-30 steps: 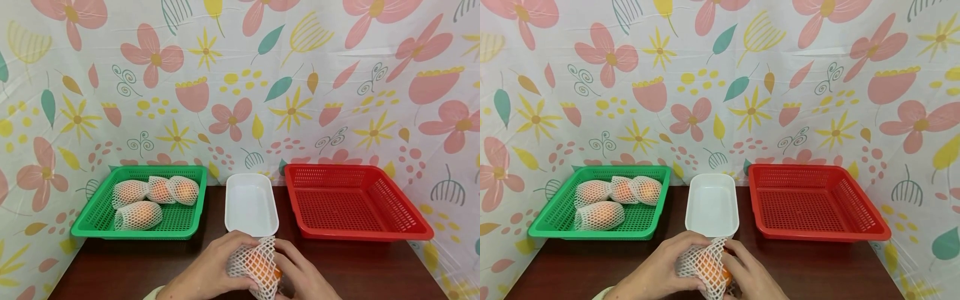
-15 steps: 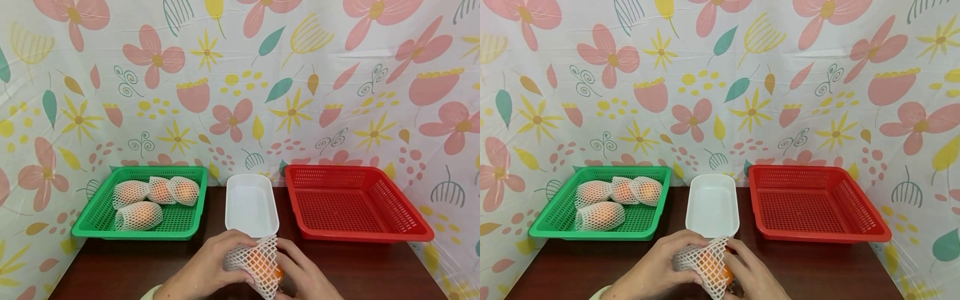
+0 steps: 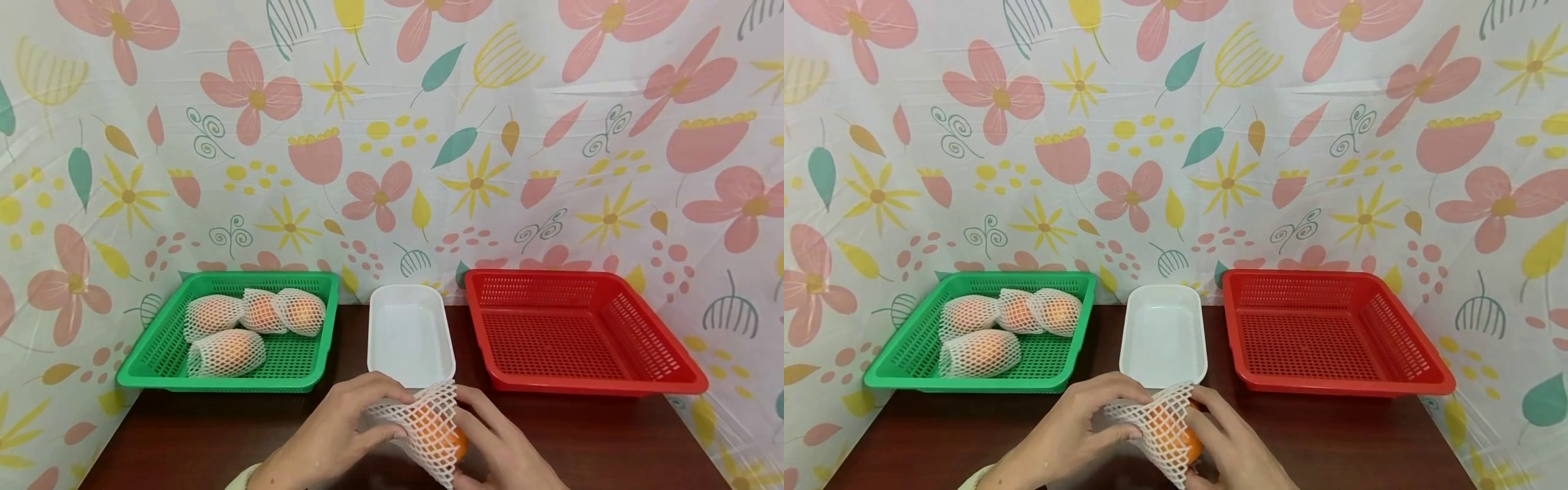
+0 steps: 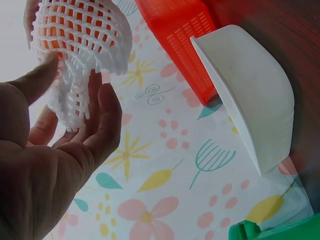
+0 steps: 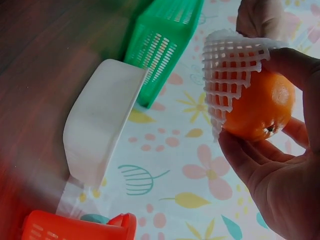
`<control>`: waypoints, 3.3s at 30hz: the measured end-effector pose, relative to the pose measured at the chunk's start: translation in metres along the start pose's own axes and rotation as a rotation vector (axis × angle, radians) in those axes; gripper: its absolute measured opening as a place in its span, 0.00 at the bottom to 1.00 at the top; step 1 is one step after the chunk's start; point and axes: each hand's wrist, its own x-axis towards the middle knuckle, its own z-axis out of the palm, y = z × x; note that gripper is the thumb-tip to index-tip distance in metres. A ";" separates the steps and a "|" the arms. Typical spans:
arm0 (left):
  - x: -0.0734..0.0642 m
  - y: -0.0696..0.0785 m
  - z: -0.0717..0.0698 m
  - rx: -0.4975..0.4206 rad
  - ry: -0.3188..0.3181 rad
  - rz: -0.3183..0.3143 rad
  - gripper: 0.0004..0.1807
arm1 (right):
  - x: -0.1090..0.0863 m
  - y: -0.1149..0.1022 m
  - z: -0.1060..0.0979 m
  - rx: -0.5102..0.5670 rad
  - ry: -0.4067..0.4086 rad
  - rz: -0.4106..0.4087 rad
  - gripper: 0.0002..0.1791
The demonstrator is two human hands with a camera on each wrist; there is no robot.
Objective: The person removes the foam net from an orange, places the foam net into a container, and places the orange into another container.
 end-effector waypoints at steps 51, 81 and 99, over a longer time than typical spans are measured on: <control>0.007 -0.013 -0.009 0.117 0.172 -0.094 0.20 | 0.005 0.000 -0.023 -0.085 -0.033 0.180 0.41; 0.022 -0.038 -0.002 0.368 0.310 -0.090 0.18 | 0.019 0.019 -0.046 -0.090 0.159 0.172 0.40; 0.038 -0.061 0.017 0.423 0.362 -0.060 0.19 | 0.031 0.034 -0.058 -0.192 0.130 0.355 0.48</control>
